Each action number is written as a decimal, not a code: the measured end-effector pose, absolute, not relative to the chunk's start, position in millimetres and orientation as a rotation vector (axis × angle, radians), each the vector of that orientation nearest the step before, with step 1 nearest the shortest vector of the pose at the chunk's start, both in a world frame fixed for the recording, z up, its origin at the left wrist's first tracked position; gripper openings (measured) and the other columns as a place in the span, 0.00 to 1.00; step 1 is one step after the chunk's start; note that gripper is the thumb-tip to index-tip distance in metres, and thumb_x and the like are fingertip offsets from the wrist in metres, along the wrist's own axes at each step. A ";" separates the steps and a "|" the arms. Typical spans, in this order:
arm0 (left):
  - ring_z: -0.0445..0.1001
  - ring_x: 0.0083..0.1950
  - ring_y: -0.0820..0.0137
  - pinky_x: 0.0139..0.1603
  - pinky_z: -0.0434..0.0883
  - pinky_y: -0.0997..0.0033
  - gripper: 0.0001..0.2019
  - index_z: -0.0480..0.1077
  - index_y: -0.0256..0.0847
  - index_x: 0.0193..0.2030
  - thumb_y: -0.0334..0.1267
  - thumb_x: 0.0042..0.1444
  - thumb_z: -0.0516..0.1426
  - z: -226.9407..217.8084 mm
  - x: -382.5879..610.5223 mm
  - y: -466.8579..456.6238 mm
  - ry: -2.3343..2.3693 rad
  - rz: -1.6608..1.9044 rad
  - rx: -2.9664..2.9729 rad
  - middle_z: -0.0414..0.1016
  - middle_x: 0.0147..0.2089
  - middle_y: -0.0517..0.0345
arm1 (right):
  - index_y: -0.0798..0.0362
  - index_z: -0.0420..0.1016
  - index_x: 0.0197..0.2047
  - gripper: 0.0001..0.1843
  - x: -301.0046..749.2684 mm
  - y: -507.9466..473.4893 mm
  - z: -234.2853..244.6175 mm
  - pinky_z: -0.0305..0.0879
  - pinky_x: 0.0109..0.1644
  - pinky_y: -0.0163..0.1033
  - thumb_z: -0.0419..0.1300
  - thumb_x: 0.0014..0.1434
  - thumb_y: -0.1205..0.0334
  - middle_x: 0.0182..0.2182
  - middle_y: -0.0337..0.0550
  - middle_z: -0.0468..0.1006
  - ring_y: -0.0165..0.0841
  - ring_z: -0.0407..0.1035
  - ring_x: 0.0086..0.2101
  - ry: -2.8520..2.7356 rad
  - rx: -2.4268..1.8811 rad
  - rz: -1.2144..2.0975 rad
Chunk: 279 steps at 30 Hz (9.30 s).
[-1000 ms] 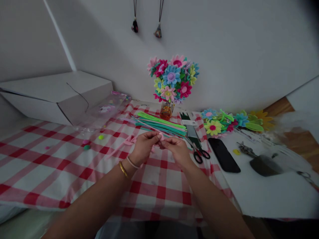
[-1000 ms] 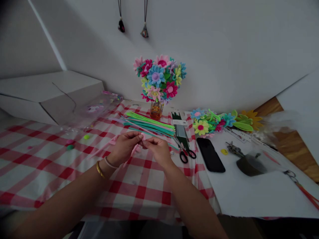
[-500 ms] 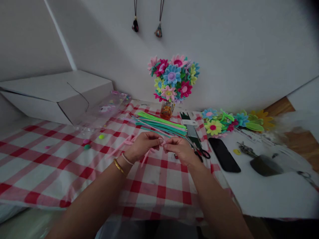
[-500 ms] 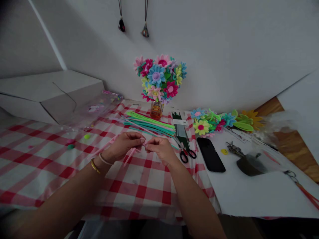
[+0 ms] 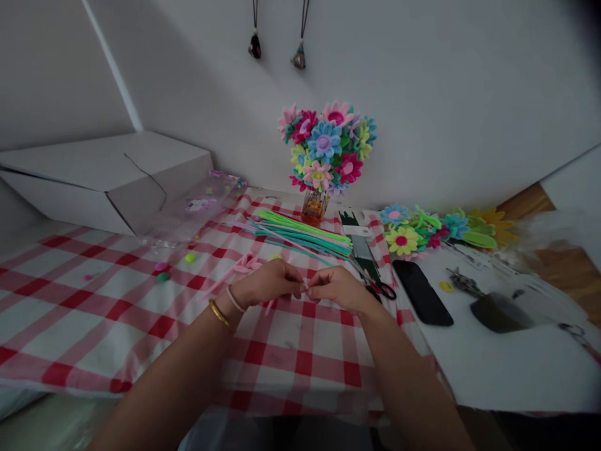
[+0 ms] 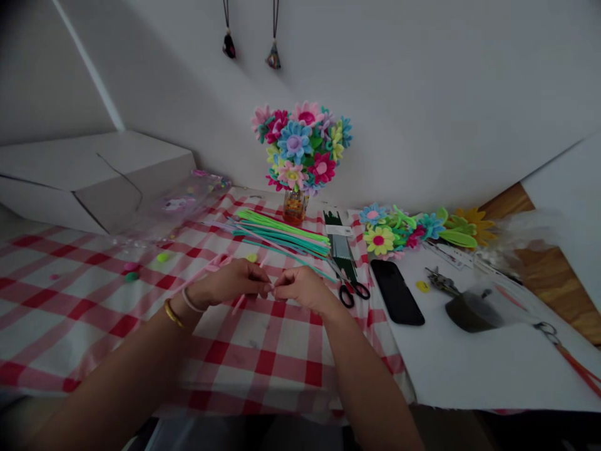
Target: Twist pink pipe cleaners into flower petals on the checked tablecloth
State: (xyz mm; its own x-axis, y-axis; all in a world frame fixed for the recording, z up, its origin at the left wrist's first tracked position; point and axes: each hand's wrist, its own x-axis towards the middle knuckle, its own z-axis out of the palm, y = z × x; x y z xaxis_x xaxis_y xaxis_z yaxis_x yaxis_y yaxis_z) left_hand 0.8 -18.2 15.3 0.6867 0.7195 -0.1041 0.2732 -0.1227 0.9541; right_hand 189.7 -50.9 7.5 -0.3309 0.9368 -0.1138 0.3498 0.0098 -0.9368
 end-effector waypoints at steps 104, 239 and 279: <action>0.58 0.17 0.81 0.18 0.57 0.78 0.09 0.69 0.33 0.25 0.39 0.42 0.60 19.1 13.4 -20.5 0.755 0.944 1.156 0.63 0.19 0.63 | 0.51 0.72 0.35 0.09 171.8 -56.8 17.1 0.59 0.40 0.40 0.56 0.52 0.57 0.29 0.41 0.74 0.32 0.65 0.32 -1.715 -1.164 0.367; 0.66 0.23 0.77 0.24 0.60 0.77 0.06 0.71 0.33 0.26 0.35 0.45 0.60 17.1 12.8 -18.8 0.571 0.897 0.999 0.69 0.23 0.58 | 0.53 0.73 0.28 0.03 166.9 -57.1 18.4 0.60 0.33 0.35 0.59 0.48 0.64 0.23 0.37 0.73 0.26 0.64 0.25 -1.330 -0.935 1.350; 0.67 0.23 0.75 0.25 0.60 0.74 0.04 0.69 0.34 0.28 0.31 0.43 0.57 15.2 15.5 -22.4 0.619 0.922 1.169 0.69 0.21 0.59 | 0.55 0.74 0.29 0.05 166.4 -53.9 11.4 0.60 0.30 0.35 0.63 0.45 0.66 0.24 0.39 0.73 0.27 0.66 0.26 -1.170 -0.903 1.443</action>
